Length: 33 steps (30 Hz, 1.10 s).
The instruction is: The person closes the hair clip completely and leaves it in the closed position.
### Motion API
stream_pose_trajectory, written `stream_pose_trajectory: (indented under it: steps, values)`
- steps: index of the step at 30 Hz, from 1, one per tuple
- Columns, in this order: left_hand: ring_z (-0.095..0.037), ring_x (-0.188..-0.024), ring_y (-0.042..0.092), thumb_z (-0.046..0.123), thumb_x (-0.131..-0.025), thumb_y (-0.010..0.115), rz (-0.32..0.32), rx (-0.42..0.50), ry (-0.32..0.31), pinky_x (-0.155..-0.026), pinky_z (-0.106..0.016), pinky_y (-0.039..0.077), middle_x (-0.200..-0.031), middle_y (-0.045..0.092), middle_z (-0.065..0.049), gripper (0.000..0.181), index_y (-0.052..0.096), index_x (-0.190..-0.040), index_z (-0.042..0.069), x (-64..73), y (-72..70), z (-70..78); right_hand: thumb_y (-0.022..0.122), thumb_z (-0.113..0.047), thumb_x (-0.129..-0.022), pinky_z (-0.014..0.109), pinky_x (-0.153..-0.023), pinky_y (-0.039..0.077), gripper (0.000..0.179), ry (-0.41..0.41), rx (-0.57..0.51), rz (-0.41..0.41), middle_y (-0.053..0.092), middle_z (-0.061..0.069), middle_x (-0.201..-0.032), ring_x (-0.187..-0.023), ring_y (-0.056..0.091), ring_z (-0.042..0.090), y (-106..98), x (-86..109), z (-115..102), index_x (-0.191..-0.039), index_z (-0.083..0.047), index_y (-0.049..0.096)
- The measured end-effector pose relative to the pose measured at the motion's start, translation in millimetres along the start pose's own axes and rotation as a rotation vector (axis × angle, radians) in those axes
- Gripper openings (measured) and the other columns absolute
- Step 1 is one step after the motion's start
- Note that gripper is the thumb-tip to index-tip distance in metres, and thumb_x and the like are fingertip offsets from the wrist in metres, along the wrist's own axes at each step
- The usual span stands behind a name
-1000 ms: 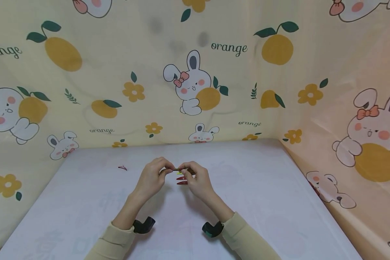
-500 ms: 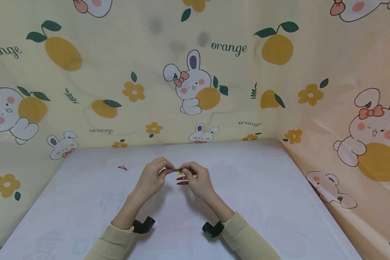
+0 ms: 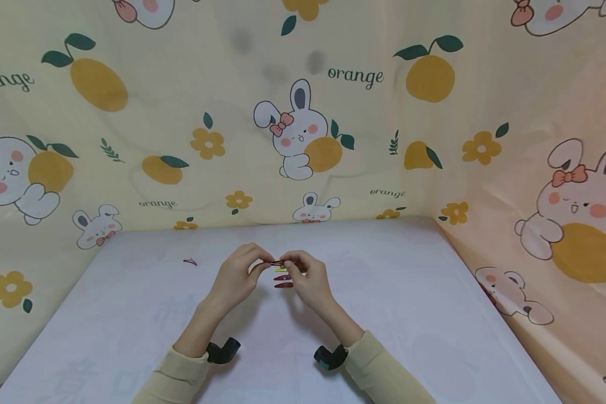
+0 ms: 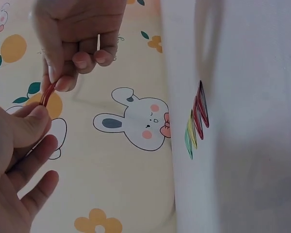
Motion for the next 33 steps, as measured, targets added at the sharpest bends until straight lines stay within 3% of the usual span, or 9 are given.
stream_pose_trajectory:
  steps: [5,9,18,24,33]
  values:
    - [-0.017,-0.094,0.066,0.002,-0.09,0.08,-0.01,-0.025,0.044,-0.079,-0.031,0.056,-0.098,0.07,0.002,0.014,0.076,-0.099,0.012,-0.7,0.6,0.5,0.063,0.001,-0.101,0.032,-0.074,0.056,0.016,0.053,-0.072,0.014,0.071,0.014,-0.101,-0.079,0.063,0.026,0,-0.4,0,-0.115,0.0,0.07]
    - [-0.016,-0.095,0.066,0.003,-0.089,0.081,-0.012,-0.031,0.056,-0.079,-0.032,0.056,-0.099,0.07,0.003,0.015,0.076,-0.099,0.013,-0.9,0.7,1.2,0.062,0.002,-0.101,0.027,-0.073,0.054,0.015,0.088,-0.139,0.021,0.07,0.016,-0.099,-0.076,0.06,0.021,0,-0.7,-1,-0.113,0.0,0.071]
    - [-0.017,-0.094,0.066,0.005,-0.089,0.082,0.01,-0.041,0.068,-0.079,-0.032,0.056,-0.099,0.071,0.002,0.014,0.076,-0.099,0.012,-0.6,1.7,0.6,0.064,-0.003,-0.101,0.024,-0.072,0.051,0.014,0.104,-0.15,0.012,0.07,0.017,-0.098,-0.076,0.059,0.017,-2,-1.1,-2,-0.113,0.001,0.071]
    - [-0.019,-0.093,0.066,0.009,-0.09,0.081,0.055,-0.054,0.063,-0.079,-0.034,0.055,-0.098,0.071,0.001,0.012,0.077,-0.1,0.011,0.4,2.3,-0.3,0.066,-0.008,-0.102,0.027,-0.075,0.054,0.015,0.08,-0.091,-0.009,0.072,0.015,-0.102,-0.082,0.062,0.017,-5,-2.4,-7,-0.115,-0.003,0.073]
    - [-0.019,-0.087,0.066,0.008,-0.086,0.085,0.119,-0.091,0.061,-0.073,-0.034,0.055,-0.094,0.071,0.001,0.015,0.077,-0.098,0.011,1.2,3.1,1.0,0.072,-0.009,-0.099,0.033,-0.082,0.056,0.018,-0.044,0.09,-0.054,0.075,0.008,-0.11,-0.086,0.071,0.024,-12,-6.7,-11,-0.117,-0.008,0.074]
Point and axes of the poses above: each hand's wrist, its own x-axis away from the middle knuckle, its own y-axis out of the palm, z = x × y, the point moved 5 cm from there along -x, towards the middle knuckle
